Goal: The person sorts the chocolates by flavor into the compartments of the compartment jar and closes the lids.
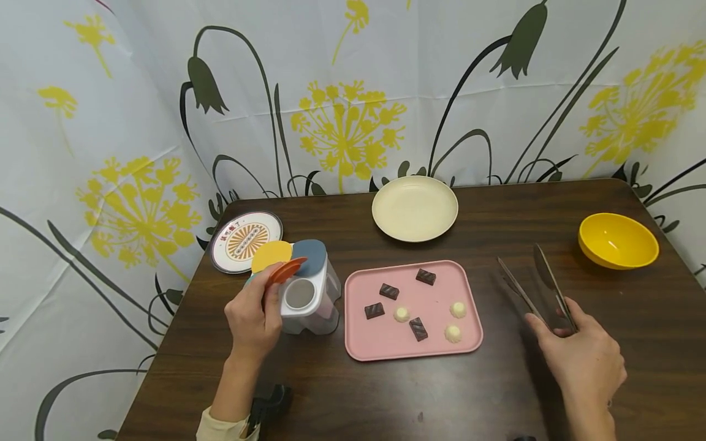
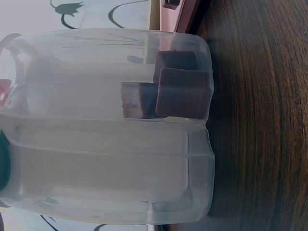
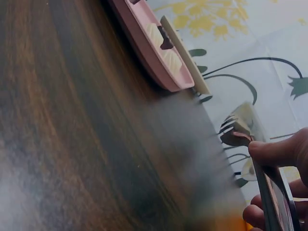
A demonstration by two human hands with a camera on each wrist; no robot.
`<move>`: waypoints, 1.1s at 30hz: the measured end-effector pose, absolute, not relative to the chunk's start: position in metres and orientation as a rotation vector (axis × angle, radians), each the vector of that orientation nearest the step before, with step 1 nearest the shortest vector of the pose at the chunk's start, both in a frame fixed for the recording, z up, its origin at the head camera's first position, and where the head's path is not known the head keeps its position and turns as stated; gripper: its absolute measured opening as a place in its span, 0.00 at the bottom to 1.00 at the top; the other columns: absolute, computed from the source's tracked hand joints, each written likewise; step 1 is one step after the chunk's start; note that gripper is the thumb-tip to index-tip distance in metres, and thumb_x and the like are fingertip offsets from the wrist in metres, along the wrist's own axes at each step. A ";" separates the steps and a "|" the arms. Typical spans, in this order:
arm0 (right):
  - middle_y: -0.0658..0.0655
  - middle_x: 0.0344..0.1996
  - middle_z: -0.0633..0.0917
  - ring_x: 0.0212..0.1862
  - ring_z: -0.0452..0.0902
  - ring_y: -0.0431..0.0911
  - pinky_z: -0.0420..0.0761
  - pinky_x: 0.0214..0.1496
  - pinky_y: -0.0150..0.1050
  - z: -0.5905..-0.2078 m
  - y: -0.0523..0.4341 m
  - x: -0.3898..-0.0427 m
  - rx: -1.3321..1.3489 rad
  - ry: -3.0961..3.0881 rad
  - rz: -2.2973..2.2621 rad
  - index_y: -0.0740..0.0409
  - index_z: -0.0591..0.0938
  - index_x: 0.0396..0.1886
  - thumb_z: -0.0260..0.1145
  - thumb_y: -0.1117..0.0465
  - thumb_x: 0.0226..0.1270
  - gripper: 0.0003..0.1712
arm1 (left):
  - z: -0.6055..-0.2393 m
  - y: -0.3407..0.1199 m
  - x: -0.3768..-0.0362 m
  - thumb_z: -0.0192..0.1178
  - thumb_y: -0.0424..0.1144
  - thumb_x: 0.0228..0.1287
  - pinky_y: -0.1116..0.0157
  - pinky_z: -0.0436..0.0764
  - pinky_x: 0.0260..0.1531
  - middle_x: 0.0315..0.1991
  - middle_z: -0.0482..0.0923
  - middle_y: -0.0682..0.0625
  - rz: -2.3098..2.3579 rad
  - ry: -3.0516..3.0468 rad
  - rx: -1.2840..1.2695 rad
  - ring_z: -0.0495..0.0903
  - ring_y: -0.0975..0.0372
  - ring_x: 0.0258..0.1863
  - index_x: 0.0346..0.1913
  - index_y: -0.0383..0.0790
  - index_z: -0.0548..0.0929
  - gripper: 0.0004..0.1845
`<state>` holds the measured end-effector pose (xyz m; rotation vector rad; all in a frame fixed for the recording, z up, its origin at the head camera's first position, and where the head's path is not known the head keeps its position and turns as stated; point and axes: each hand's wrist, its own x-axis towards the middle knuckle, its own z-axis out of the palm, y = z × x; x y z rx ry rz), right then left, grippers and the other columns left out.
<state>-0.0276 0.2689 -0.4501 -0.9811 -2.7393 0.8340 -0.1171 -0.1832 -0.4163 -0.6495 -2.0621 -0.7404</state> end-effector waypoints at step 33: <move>0.70 0.52 0.81 0.48 0.72 0.74 0.70 0.30 0.62 -0.462 0.271 -0.030 -1.064 -2.779 0.861 0.51 0.78 0.63 0.67 0.25 0.47 0.49 | -0.417 -0.183 -0.117 0.52 0.37 0.72 0.56 0.85 0.34 0.41 0.86 0.45 -0.742 -2.065 -0.650 0.85 0.55 0.33 0.54 0.33 0.81 0.15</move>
